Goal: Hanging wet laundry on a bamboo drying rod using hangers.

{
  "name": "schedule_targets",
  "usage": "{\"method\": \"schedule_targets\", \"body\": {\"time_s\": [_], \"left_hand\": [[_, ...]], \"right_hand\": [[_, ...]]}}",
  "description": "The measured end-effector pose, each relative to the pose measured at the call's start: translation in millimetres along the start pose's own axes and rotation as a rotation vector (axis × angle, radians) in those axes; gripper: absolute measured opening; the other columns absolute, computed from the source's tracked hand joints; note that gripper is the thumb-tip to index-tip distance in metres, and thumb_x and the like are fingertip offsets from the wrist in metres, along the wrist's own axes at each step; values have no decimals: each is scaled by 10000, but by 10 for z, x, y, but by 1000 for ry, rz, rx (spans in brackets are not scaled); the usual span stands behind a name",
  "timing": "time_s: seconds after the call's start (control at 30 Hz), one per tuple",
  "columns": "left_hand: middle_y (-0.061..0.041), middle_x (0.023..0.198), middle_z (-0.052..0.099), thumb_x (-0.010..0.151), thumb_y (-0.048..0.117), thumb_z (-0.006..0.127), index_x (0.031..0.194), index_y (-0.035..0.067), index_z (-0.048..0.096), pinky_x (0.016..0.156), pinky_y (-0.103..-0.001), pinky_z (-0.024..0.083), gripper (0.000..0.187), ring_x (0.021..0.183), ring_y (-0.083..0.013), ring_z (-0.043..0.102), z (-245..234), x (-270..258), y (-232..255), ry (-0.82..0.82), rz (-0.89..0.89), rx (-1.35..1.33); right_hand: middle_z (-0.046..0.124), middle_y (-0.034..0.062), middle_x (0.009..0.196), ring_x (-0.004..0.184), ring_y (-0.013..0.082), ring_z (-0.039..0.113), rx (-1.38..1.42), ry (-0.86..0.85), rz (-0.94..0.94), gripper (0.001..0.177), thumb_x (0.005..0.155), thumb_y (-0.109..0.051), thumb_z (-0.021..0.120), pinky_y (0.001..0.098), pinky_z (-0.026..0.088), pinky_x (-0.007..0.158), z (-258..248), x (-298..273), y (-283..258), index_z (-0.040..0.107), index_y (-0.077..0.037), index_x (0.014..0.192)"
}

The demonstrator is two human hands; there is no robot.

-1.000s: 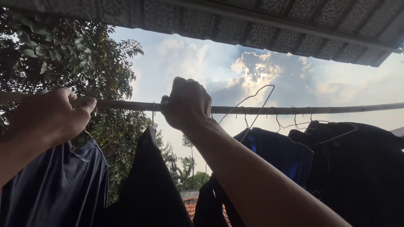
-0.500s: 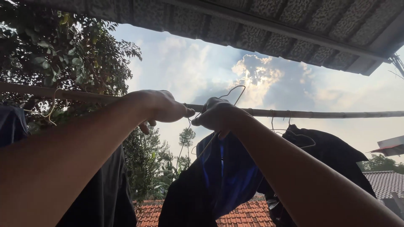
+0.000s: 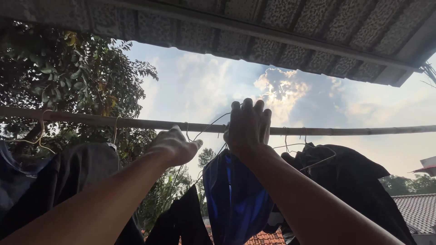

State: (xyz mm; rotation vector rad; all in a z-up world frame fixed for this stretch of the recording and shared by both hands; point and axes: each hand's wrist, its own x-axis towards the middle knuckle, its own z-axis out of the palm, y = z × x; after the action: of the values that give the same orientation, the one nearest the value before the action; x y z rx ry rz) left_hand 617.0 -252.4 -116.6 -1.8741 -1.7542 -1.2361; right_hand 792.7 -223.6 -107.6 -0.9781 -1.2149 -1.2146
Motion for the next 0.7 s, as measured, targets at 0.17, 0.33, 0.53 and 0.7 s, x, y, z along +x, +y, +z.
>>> {"method": "schedule_targets", "body": {"time_s": [0.17,0.33,0.53,0.7], "left_hand": [[-233,1510,413,989,484,549,1563,87,341,1129,-504,455,728,1384,-404,481,55,36,99,200,180,-207],[-167,1531,412,979,482,526,1498,168,469,1163,-525,395,609,1444,-368,413,45,-106,255,121,322,-168],[-128,1389,628,985,567,498,1256,105,681,1152,-497,444,566,1359,-279,566,226,73,135,-115,292,130],[-138,1267,702,919,440,677,1251,90,654,1088,-461,515,482,1217,-282,665,271,266,-166,-86,226,174]], "right_hand": [[576,170,1222,1053,312,628,246,188,-83,317,865,-124,695,447,550,794,-5,-39,31,625,-49,1166],[600,214,1191,950,337,667,39,486,-183,504,713,-215,793,433,571,678,98,89,89,628,-45,1158],[714,138,695,630,271,735,429,35,45,353,915,-178,705,417,579,588,28,93,-3,601,7,1198],[709,156,685,638,275,741,573,158,60,93,890,-86,660,421,589,599,201,171,-42,670,7,891]]}}
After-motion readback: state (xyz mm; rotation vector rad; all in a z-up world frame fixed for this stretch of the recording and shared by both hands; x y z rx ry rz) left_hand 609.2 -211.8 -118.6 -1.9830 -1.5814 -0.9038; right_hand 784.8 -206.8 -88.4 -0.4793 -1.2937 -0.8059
